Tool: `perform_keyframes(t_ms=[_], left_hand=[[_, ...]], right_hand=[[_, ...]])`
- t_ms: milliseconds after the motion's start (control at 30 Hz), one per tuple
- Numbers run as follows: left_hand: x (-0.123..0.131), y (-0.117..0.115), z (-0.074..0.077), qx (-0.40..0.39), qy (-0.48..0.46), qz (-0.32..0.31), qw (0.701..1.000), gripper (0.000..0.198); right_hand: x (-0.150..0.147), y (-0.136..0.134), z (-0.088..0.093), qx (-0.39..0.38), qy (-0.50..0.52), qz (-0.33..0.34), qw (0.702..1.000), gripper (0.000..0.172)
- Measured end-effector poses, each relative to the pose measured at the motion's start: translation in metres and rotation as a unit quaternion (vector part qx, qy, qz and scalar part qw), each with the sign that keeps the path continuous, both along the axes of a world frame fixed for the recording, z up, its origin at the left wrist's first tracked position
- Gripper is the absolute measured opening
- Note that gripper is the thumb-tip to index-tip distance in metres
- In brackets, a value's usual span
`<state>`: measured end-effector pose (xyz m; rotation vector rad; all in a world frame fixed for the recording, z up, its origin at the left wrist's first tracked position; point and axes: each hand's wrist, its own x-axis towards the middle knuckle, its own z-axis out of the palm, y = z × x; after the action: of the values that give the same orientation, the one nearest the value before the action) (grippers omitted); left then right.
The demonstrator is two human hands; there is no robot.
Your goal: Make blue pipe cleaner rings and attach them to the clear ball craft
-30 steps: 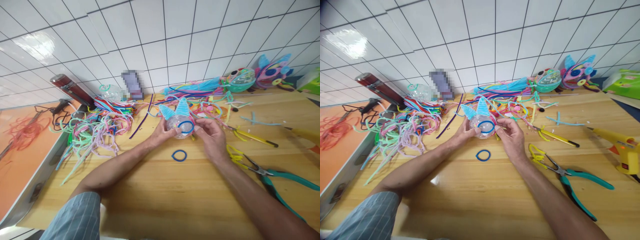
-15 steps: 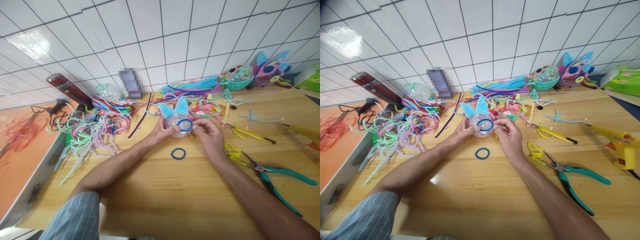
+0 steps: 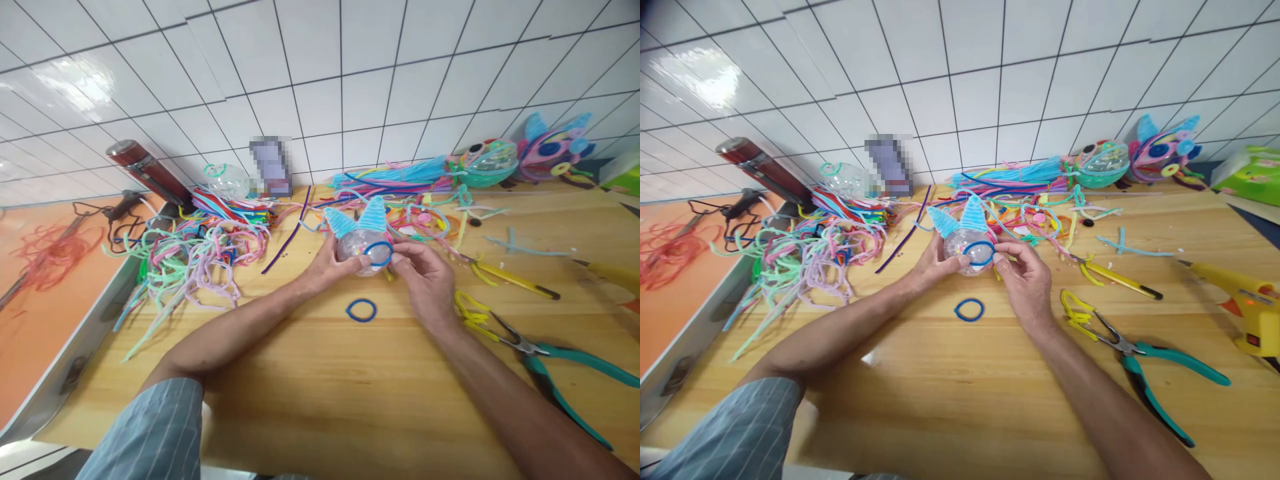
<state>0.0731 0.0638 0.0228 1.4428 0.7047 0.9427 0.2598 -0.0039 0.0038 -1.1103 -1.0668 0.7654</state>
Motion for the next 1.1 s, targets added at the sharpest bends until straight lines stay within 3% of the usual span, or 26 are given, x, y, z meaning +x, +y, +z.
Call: perform_keyframes(t_ms=[400, 700, 1100], left_hand=[[-0.002, -0.001, 0.002, -0.001, 0.002, -0.003, 1.000, 0.101], [-0.012, 0.009, -0.012, -0.004, -0.049, -0.074, 0.996, 0.085], [-0.017, 0.004, -0.018, -0.014, -0.044, -0.054, 0.997, 0.089]], right_hand=[[-0.002, -0.001, 0.001, 0.009, -0.009, -0.013, 1.000, 0.014], [-0.012, -0.009, 0.013, 0.001, 0.027, -0.018, 0.999, 0.029], [-0.015, -0.015, 0.015, 0.061, -0.007, -0.013, 0.998, 0.023]])
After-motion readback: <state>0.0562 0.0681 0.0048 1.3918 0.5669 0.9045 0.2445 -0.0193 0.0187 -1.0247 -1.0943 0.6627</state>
